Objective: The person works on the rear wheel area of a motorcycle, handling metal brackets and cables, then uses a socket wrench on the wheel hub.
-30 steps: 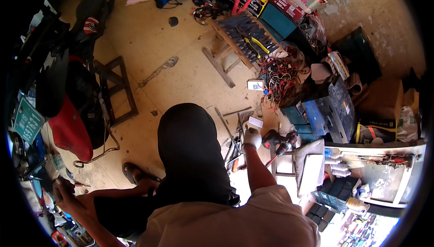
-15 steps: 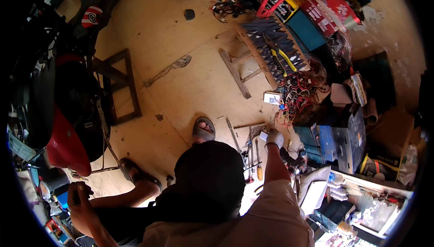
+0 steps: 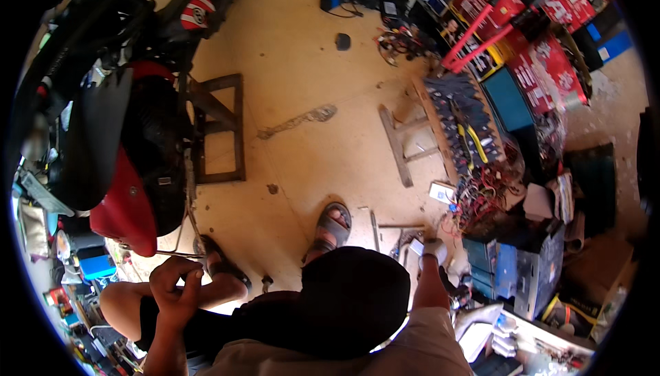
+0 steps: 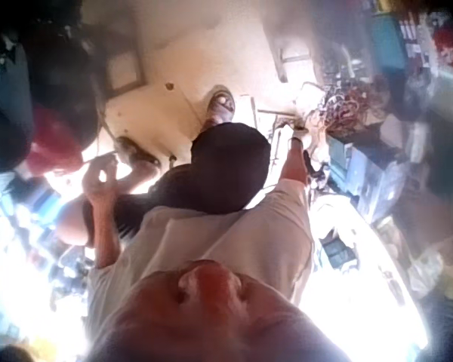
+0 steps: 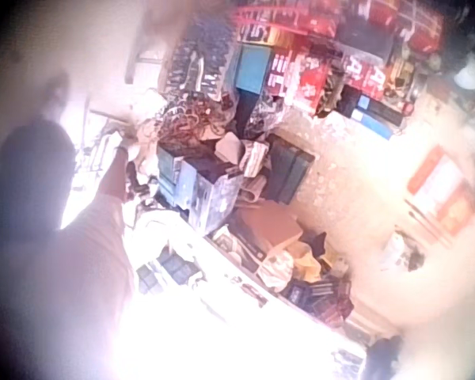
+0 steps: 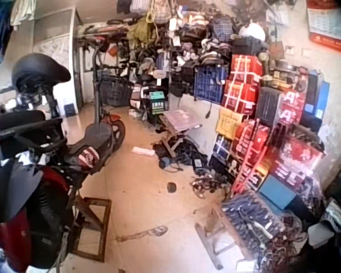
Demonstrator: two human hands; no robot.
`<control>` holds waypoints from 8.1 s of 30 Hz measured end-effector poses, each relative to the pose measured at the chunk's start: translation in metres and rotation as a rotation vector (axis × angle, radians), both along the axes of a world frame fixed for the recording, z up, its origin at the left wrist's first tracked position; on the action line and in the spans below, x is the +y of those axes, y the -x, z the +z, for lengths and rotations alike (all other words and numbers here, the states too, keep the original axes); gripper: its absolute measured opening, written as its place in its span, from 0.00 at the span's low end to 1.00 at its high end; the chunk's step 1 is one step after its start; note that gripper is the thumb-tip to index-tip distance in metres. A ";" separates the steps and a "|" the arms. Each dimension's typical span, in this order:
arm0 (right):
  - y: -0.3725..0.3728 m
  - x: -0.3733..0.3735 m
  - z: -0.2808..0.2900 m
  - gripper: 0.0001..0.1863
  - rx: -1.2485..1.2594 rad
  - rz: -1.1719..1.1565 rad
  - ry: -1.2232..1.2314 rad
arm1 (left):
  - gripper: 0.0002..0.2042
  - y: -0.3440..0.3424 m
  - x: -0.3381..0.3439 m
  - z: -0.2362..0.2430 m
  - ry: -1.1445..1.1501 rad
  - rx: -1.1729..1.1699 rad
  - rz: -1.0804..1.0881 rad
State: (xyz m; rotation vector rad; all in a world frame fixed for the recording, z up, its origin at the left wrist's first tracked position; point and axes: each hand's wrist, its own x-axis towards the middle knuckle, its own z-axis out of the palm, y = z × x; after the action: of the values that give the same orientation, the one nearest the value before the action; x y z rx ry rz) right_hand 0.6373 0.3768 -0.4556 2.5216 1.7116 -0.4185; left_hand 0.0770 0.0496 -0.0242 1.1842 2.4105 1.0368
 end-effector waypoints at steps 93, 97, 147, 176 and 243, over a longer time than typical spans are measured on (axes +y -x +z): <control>0.641 -0.151 0.243 0.22 2.169 -0.609 0.812 | 0.19 0.022 0.009 -0.019 0.064 -0.318 0.390; 0.645 -0.155 0.233 0.21 2.219 -0.635 0.900 | 0.36 0.023 0.040 -0.011 0.530 0.520 -0.002; 0.693 -0.170 0.237 0.26 2.223 -0.946 1.067 | 0.36 0.034 0.048 -0.042 0.697 0.609 0.011; 0.692 -0.160 0.237 0.14 2.271 -0.971 1.157 | 0.39 0.030 0.057 -0.044 0.765 0.550 0.067; 0.622 -0.109 0.274 0.14 1.606 0.689 0.224 | 0.28 0.051 0.040 -0.052 0.554 0.215 0.230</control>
State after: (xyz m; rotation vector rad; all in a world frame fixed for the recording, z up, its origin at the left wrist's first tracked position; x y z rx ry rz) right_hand 0.0156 0.2681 -0.1813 0.9591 2.2971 -2.6617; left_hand 0.0258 0.0895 -0.0758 0.8705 2.7827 0.2499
